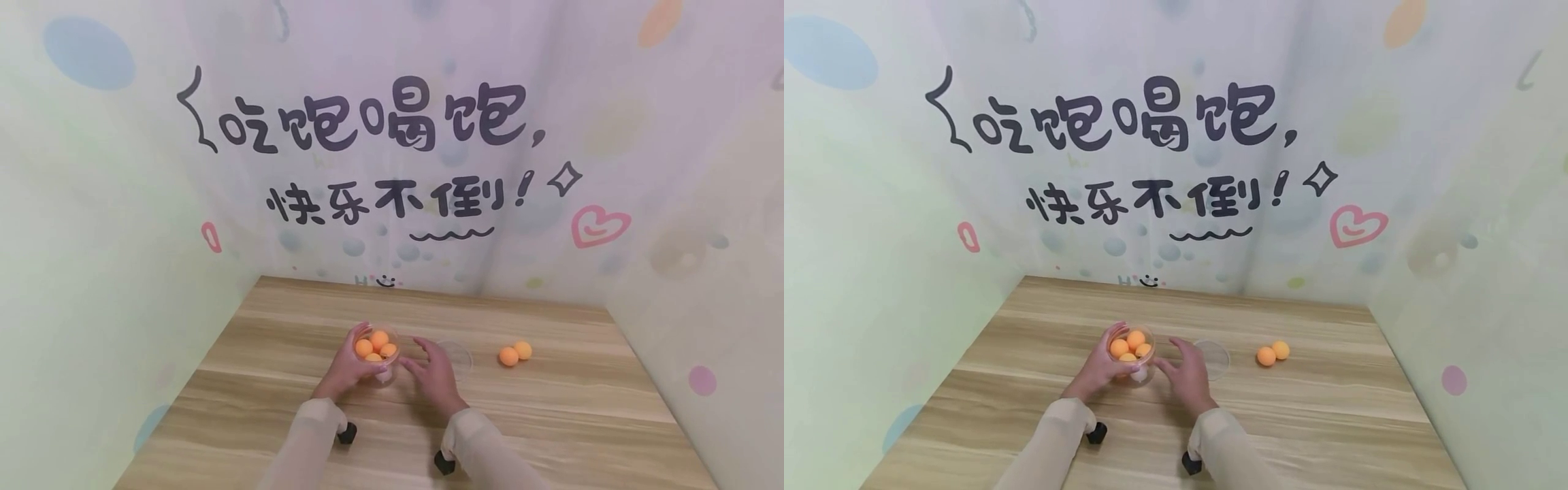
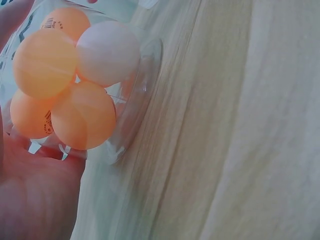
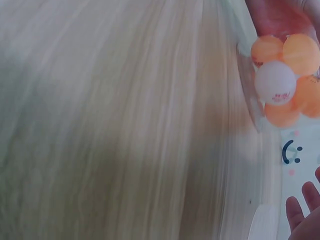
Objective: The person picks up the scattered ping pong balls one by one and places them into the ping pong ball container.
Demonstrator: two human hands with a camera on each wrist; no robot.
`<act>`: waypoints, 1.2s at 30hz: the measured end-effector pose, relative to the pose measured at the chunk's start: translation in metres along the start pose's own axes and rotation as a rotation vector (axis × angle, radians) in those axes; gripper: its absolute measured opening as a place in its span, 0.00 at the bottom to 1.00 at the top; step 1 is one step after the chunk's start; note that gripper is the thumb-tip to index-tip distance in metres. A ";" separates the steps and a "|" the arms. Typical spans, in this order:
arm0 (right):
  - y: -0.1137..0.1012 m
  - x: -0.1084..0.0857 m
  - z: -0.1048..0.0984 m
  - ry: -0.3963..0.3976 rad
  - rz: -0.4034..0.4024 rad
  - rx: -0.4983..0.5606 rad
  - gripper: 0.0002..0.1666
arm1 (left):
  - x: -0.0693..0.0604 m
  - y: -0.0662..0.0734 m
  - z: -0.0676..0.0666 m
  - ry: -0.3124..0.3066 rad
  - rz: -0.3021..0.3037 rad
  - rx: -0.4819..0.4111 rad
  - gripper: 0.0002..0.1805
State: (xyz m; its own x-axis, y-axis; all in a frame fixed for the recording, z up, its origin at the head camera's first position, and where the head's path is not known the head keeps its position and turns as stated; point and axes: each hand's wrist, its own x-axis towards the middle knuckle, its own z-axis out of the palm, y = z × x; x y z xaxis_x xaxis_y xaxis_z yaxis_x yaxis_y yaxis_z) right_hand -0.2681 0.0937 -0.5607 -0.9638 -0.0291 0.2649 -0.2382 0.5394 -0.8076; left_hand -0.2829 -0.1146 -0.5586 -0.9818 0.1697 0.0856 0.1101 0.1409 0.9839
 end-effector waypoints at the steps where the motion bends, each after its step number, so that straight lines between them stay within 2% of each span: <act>1: 0.002 0.000 -0.001 0.004 -0.008 -0.014 0.34 | 0.000 0.000 0.000 0.000 0.004 -0.001 0.54; 8: 0.010 0.000 -0.008 -0.004 0.004 -0.013 0.36 | 0.000 -0.001 0.001 -0.003 0.037 -0.021 0.55; 12: 0.012 0.000 -0.012 -0.020 0.016 -0.002 0.38 | 0.001 0.000 0.000 -0.009 0.030 0.002 0.54; 24: 0.022 0.001 -0.020 -0.024 -0.062 -0.051 0.34 | 0.001 -0.001 0.002 -0.007 0.025 -0.023 0.54; 28: 0.024 0.002 -0.021 -0.028 -0.047 -0.074 0.34 | -0.006 0.017 0.000 -0.033 0.026 -0.033 0.53; 30: 0.024 0.002 -0.021 -0.025 -0.043 -0.081 0.34 | -0.006 0.019 0.000 -0.039 0.017 -0.043 0.53; 31: 0.025 0.002 -0.021 -0.023 -0.047 -0.084 0.34 | -0.006 0.019 0.000 -0.038 0.019 -0.039 0.53; 36: 0.025 0.000 -0.024 -0.019 -0.073 -0.107 0.35 | 0.001 0.001 0.002 -0.016 0.023 -0.027 0.54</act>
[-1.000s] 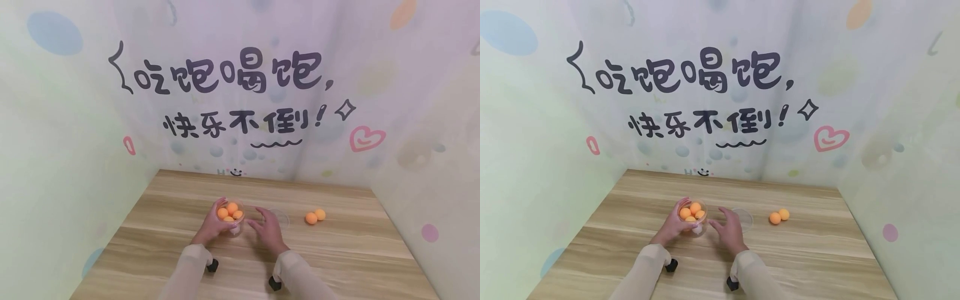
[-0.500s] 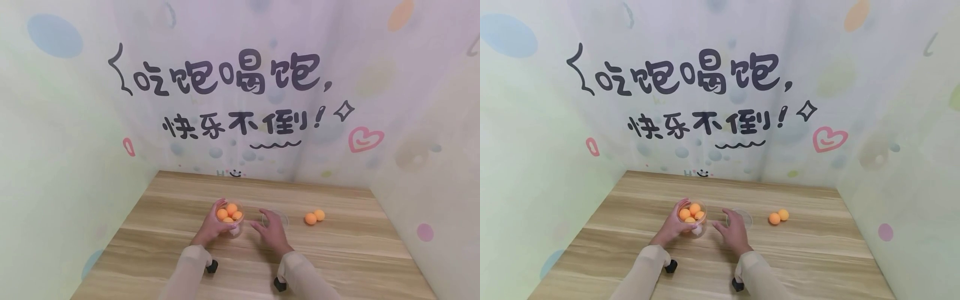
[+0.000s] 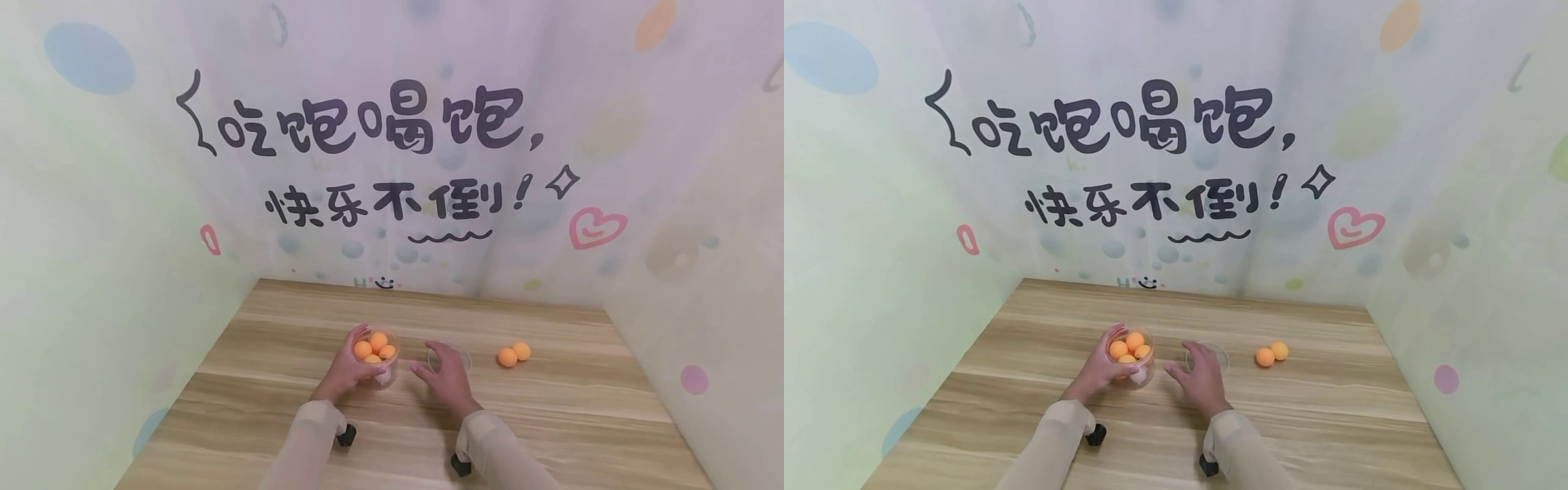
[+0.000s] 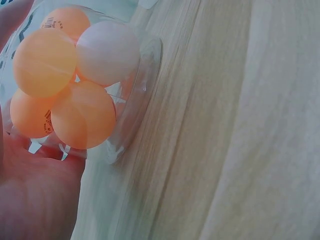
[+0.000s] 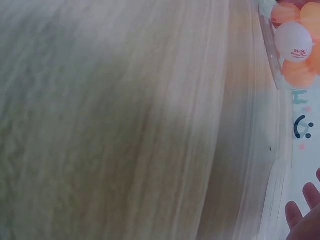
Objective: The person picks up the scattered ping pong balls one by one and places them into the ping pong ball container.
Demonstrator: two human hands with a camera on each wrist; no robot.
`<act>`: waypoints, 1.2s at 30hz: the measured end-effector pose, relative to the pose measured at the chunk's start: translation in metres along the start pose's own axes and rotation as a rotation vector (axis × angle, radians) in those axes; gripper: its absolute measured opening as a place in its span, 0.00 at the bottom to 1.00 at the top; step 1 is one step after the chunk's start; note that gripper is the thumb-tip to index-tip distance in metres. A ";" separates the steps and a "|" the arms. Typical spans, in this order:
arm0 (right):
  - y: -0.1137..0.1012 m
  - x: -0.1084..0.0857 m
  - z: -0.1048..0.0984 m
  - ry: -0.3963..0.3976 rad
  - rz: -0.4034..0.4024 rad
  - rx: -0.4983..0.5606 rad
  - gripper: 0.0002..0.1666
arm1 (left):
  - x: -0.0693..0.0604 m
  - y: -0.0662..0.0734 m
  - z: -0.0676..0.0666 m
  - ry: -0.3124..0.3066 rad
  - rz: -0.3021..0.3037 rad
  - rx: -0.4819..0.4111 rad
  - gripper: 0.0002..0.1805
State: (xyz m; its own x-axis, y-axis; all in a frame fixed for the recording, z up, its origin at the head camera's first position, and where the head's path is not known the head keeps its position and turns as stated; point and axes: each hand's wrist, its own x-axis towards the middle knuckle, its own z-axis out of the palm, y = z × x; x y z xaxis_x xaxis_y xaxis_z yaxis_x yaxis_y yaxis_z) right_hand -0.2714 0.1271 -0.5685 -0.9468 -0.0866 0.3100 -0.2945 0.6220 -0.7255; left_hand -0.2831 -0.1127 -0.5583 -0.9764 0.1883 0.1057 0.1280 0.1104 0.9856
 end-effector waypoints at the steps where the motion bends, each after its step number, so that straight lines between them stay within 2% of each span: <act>1: 0.000 0.000 0.000 0.001 -0.006 -0.005 0.35 | 0.000 -0.001 0.000 0.002 -0.003 0.004 0.54; 7: 0.001 -0.002 -0.001 -0.011 -0.021 -0.070 0.37 | 0.000 0.001 0.000 0.007 -0.021 0.016 0.54; 16: 0.007 -0.004 -0.002 -0.090 -0.068 -0.227 0.43 | 0.001 -0.002 -0.001 0.009 -0.031 0.020 0.54; 24: 0.011 -0.007 -0.007 -0.092 -0.125 -0.296 0.42 | 0.003 -0.007 -0.003 0.006 -0.034 0.022 0.54; 27: 0.011 -0.008 -0.009 -0.098 -0.127 -0.310 0.43 | 0.001 -0.002 -0.003 -0.004 -0.037 0.013 0.54; 31: 0.015 -0.009 -0.010 -0.098 -0.115 -0.354 0.44 | -0.004 0.012 -0.003 -0.019 -0.037 0.009 0.54; 34: 0.018 -0.009 -0.010 -0.081 -0.113 -0.396 0.45 | -0.004 0.012 -0.002 -0.017 -0.034 0.007 0.54; 36: 0.020 -0.009 -0.010 -0.061 -0.119 -0.419 0.45 | -0.002 0.006 -0.002 -0.008 -0.032 0.018 0.53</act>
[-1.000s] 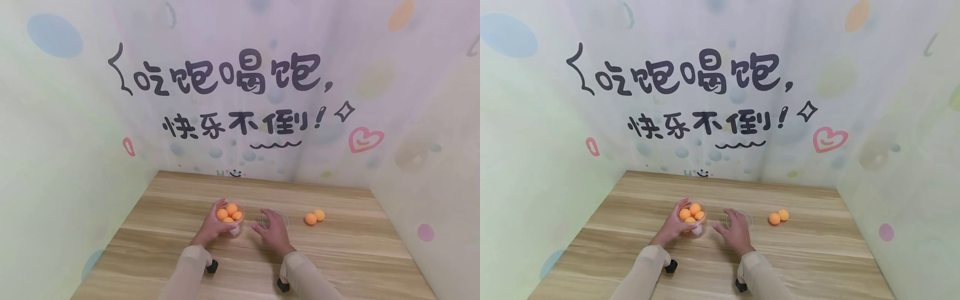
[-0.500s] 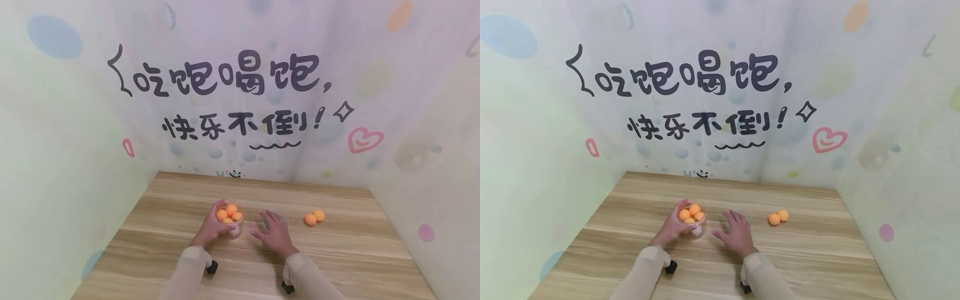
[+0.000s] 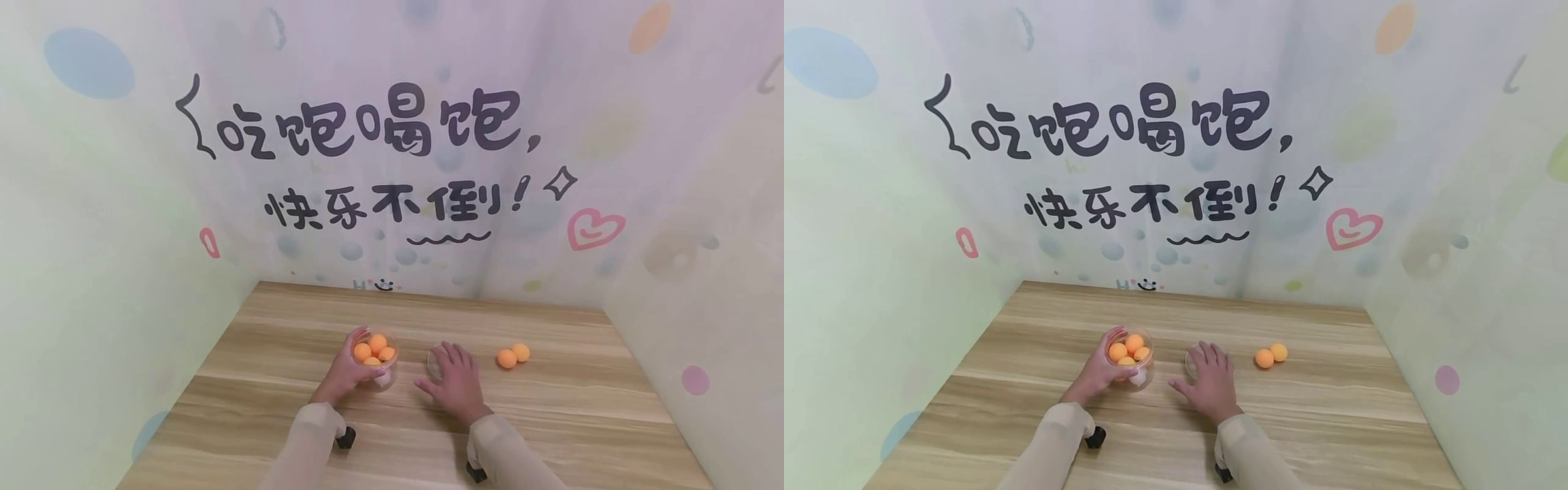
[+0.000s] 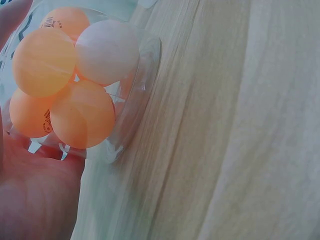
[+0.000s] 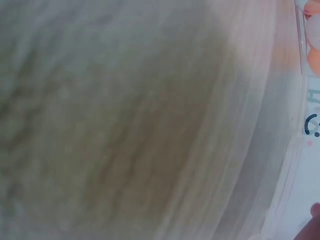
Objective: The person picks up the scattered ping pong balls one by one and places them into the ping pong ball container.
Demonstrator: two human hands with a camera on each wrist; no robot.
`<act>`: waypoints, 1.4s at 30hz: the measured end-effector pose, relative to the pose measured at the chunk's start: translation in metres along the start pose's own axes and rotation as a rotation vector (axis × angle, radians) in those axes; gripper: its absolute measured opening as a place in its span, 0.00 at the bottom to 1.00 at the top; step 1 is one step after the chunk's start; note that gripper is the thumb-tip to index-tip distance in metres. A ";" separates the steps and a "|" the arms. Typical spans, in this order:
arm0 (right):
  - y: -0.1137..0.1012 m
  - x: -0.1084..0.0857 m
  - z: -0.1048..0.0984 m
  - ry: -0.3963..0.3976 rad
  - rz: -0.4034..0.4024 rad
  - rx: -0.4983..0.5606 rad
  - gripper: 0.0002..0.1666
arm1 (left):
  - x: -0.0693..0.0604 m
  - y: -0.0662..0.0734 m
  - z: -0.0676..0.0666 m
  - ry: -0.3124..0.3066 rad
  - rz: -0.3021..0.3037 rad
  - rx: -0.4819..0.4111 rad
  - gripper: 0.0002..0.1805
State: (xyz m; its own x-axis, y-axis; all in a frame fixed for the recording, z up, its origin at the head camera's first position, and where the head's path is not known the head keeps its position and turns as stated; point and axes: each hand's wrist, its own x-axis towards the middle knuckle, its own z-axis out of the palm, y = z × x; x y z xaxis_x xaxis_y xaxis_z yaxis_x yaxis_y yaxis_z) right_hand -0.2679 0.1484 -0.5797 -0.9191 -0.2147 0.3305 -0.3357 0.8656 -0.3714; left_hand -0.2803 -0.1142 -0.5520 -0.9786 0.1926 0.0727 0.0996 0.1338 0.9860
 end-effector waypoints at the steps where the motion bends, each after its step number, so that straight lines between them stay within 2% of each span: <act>1: 0.001 0.000 0.000 0.008 0.002 -0.009 0.45 | 0.002 -0.004 0.000 0.004 -0.003 0.001 0.54; 5: 0.004 0.000 0.001 0.031 0.013 -0.054 0.46 | 0.004 -0.012 0.000 0.017 -0.005 0.009 0.54; 9: 0.007 0.000 0.003 0.045 0.034 -0.104 0.47 | 0.004 -0.013 0.000 0.016 0.008 -0.001 0.54; 13: 0.008 -0.002 0.001 0.055 0.050 -0.105 0.47 | 0.004 -0.012 0.000 0.011 0.019 0.010 0.53; 15: 0.007 -0.003 -0.001 0.057 0.054 -0.106 0.47 | 0.002 -0.008 0.000 0.003 0.014 0.002 0.54; 18: 0.006 -0.004 -0.002 0.065 0.058 -0.131 0.46 | -0.003 0.005 -0.001 -0.017 0.014 -0.011 0.53; 21: 0.008 -0.004 -0.003 0.070 0.069 -0.158 0.47 | -0.003 0.005 -0.002 -0.019 0.013 -0.013 0.54; 25: 0.011 -0.005 -0.002 0.087 0.084 -0.186 0.49 | 0.003 -0.009 -0.001 0.004 0.018 -0.004 0.54; 32: 0.016 -0.007 -0.002 0.125 0.082 -0.205 0.50 | 0.004 -0.011 -0.001 0.007 0.019 0.002 0.54; 39: 0.023 -0.007 -0.004 0.118 0.124 -0.253 0.53 | 0.005 -0.010 -0.002 -0.004 0.018 -0.041 0.54; 42: 0.027 -0.008 -0.005 0.121 0.132 -0.273 0.54 | 0.005 -0.012 -0.003 -0.009 0.019 -0.031 0.54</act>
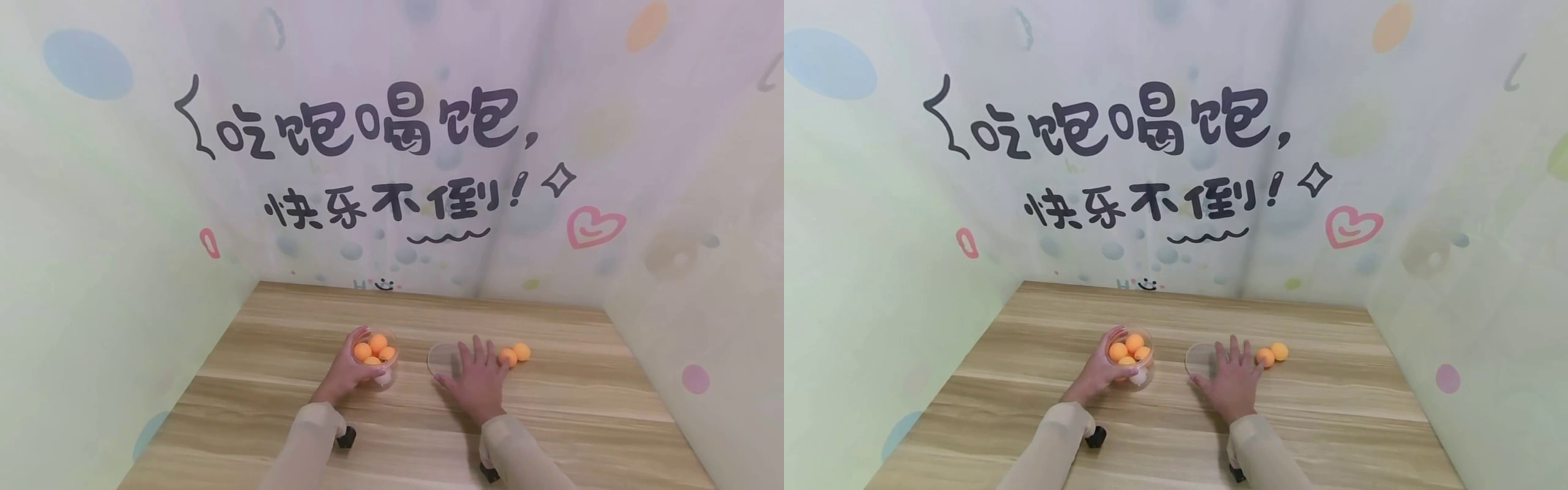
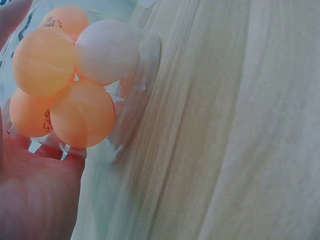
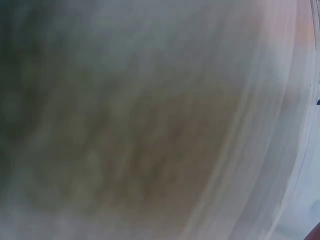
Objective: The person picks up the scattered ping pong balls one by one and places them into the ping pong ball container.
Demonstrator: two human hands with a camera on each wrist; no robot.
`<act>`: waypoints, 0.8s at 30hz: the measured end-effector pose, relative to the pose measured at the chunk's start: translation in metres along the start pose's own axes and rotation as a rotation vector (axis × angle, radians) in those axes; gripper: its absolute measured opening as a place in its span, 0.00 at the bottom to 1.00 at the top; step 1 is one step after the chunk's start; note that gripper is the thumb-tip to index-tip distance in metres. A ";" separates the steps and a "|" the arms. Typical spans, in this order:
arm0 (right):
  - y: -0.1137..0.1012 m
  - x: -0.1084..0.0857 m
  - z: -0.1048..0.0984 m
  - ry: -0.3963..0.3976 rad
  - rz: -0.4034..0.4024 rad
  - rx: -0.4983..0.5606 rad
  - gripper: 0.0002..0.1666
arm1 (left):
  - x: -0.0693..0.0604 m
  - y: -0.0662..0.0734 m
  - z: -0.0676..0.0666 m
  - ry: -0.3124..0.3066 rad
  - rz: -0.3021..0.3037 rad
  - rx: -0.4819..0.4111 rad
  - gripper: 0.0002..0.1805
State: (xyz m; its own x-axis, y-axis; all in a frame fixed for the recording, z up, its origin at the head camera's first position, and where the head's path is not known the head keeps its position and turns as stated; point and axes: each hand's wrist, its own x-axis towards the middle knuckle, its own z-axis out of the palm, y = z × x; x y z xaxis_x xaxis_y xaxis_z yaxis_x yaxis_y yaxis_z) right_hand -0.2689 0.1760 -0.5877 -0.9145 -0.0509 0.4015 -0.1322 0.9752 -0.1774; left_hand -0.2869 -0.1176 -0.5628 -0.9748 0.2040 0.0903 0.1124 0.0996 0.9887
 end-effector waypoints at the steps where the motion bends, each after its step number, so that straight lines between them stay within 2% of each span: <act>1: 0.002 0.001 0.000 0.004 0.001 -0.003 0.55 | 0.000 0.000 0.000 0.001 0.003 0.007 0.54; 11: 0.015 0.005 0.000 -0.038 0.063 0.033 0.55 | 0.000 -0.002 0.002 0.015 0.027 0.034 0.54; 18: 0.022 0.008 -0.002 -0.011 0.067 0.066 0.55 | 0.000 -0.001 0.004 0.026 -0.005 0.015 0.54; 24: 0.028 0.010 -0.003 -0.035 0.077 0.059 0.56 | 0.001 0.000 0.006 0.025 0.012 -0.016 0.53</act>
State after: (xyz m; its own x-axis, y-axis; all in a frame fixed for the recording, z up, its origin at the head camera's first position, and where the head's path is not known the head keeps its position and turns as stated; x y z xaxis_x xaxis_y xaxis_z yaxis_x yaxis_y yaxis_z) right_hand -0.2808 0.2034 -0.5863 -0.9355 0.0151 0.3531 -0.0824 0.9622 -0.2595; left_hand -0.2866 -0.1117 -0.5636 -0.9780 0.1805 0.1049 0.1212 0.0817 0.9893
